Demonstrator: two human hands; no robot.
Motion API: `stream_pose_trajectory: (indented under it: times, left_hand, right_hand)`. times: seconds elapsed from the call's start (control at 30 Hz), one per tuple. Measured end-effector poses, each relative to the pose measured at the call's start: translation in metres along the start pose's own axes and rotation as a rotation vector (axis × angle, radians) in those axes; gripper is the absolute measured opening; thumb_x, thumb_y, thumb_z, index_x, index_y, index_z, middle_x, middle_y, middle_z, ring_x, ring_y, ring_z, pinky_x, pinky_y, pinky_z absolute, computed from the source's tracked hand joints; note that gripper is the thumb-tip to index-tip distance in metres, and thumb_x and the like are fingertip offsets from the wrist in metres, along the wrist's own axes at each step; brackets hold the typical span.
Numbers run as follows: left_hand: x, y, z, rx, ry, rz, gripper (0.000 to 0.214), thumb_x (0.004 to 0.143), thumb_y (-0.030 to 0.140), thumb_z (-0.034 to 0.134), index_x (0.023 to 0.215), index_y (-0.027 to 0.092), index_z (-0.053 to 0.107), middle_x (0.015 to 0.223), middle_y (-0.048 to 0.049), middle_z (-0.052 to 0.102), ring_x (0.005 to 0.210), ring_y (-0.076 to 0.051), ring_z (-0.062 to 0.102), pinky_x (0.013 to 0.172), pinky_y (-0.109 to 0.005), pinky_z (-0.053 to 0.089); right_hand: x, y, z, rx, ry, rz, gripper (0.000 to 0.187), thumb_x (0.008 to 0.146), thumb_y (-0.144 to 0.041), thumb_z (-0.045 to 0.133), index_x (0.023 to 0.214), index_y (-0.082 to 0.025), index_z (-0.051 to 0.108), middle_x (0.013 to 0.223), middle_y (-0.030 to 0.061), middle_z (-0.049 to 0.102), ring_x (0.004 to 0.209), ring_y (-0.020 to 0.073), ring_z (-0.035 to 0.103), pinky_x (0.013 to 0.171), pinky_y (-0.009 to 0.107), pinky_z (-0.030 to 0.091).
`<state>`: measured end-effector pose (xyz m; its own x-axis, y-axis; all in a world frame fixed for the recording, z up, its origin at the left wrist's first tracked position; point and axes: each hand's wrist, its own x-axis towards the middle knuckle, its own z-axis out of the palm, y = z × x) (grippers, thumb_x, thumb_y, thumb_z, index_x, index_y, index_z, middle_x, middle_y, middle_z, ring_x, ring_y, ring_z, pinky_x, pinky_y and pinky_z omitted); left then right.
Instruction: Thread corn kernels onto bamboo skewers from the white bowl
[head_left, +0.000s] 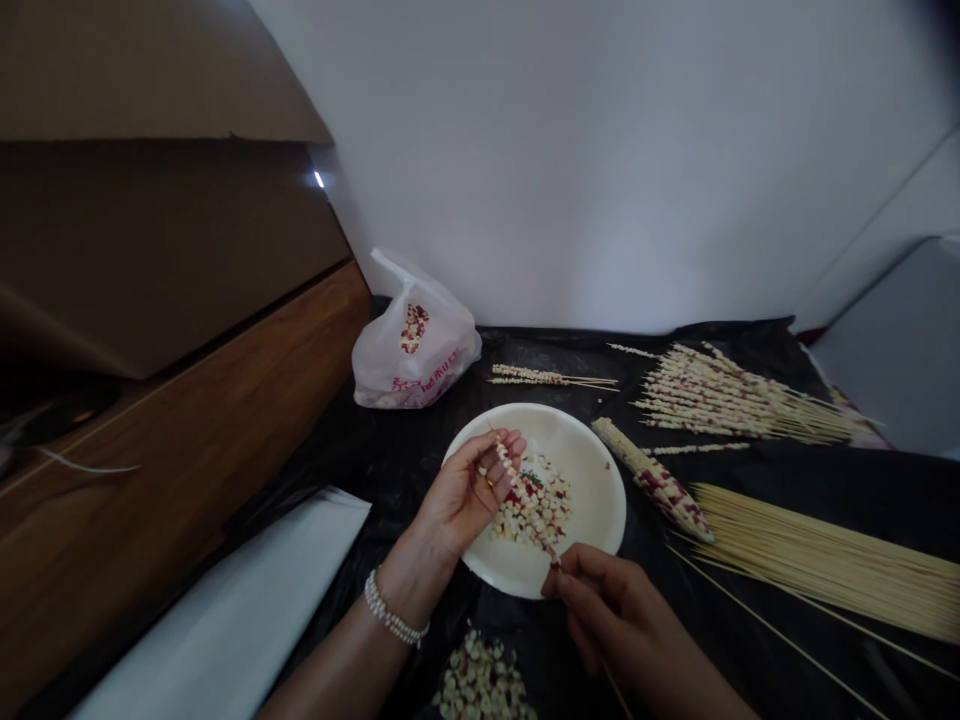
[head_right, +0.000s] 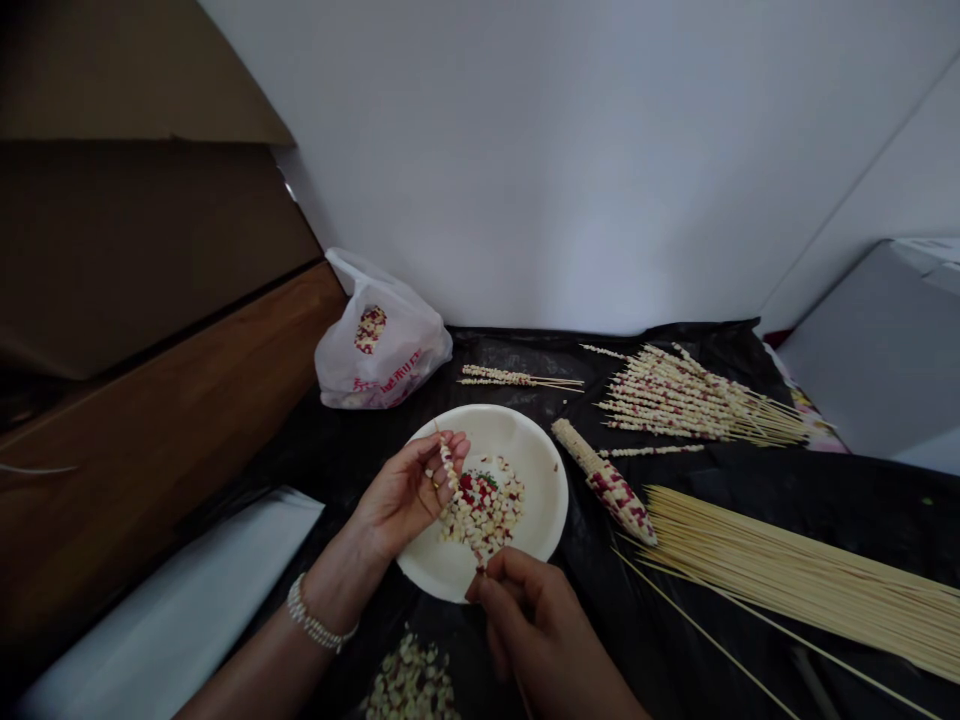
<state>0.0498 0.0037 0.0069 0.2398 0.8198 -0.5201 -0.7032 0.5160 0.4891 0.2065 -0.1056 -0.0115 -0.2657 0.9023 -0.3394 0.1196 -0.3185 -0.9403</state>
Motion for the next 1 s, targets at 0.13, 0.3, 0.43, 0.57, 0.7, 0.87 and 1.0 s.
stream_pose_trajectory:
  times: [0.13, 0.3, 0.43, 0.57, 0.7, 0.87, 1.0]
  left_hand:
    - [0.0, 0.0, 0.0, 0.033, -0.013, 0.005, 0.012, 0.086, 0.008, 0.055, 0.085, 0.008, 0.067, 0.077, -0.0083, 0.073, 0.064, -0.012, 0.069, 0.057, -0.018, 0.055]
    - [0.007, -0.003, -0.006, 0.03, -0.011, -0.026, 0.012, 0.087, 0.011, 0.055, 0.088, 0.009, 0.067, 0.085, -0.0106, 0.073, 0.067, -0.013, 0.069, 0.057, -0.02, 0.056]
    - [0.01, -0.006, -0.012, 0.013, -0.062, -0.042, 0.027, 0.076, -0.003, 0.048, 0.093, 0.009, 0.066, 0.096, -0.0125, 0.071, 0.089, -0.016, 0.069, 0.083, -0.026, 0.056]
    - [0.008, -0.007, -0.015, 0.099, -0.101, -0.02, 0.061, 0.053, -0.017, 0.037, 0.098, 0.011, 0.066, 0.109, -0.0099, 0.068, 0.11, -0.018, 0.062, 0.104, -0.031, 0.044]
    - [0.006, -0.006, -0.01, 0.143, -0.07, 0.007, 0.05, 0.063, -0.017, 0.044, 0.098, 0.009, 0.066, 0.119, -0.014, 0.065, 0.119, -0.021, 0.057, 0.107, -0.03, 0.041]
    - [0.004, -0.005, -0.004, 0.206, -0.041, 0.056, 0.03, 0.079, -0.008, 0.05, 0.104, 0.005, 0.062, 0.113, -0.02, 0.067, 0.107, -0.02, 0.066, 0.089, -0.021, 0.052]
    - [0.004, -0.007, -0.003, 0.25, -0.035, 0.123, 0.02, 0.089, 0.004, 0.049, 0.106, 0.008, 0.058, 0.101, -0.0183, 0.072, 0.086, -0.016, 0.071, 0.071, -0.018, 0.056]
  right_hand:
    - [-0.001, -0.002, -0.001, 0.011, -0.002, 0.013, 0.038, 0.088, -0.052, 0.05, 0.07, -0.019, 0.052, 0.045, -0.0073, 0.042, 0.044, 0.0086, 0.034, 0.047, 0.022, 0.025]
    - [-0.002, -0.004, -0.003, 0.029, 0.024, 0.001, 0.038, 0.089, -0.052, 0.052, 0.069, -0.019, 0.052, 0.044, -0.0077, 0.041, 0.045, 0.0086, 0.034, 0.05, 0.023, 0.027]
    - [-0.001, -0.004, -0.006, 0.023, 0.059, -0.035, 0.037, 0.091, -0.049, 0.051, 0.07, -0.019, 0.054, 0.046, -0.007, 0.043, 0.048, 0.0093, 0.036, 0.053, 0.023, 0.03]
    - [-0.001, -0.002, -0.007, 0.038, 0.047, -0.032, 0.035, 0.091, -0.048, 0.05, 0.071, -0.019, 0.054, 0.046, -0.0075, 0.042, 0.047, 0.0091, 0.034, 0.051, 0.024, 0.026]
    - [0.0, -0.001, -0.006, 0.028, 0.049, -0.044, 0.035, 0.09, -0.049, 0.049, 0.074, -0.018, 0.056, 0.044, -0.0073, 0.043, 0.046, 0.0094, 0.035, 0.052, 0.024, 0.028]
    - [0.001, -0.004, -0.007, 0.025, 0.032, -0.031, 0.036, 0.09, -0.05, 0.049, 0.072, -0.019, 0.055, 0.044, -0.0067, 0.042, 0.045, 0.0093, 0.034, 0.051, 0.024, 0.027]
    - [0.0, -0.006, -0.006, 0.041, 0.033, -0.014, 0.037, 0.089, -0.052, 0.05, 0.072, -0.02, 0.053, 0.045, -0.0064, 0.043, 0.045, 0.0092, 0.033, 0.05, 0.024, 0.026]
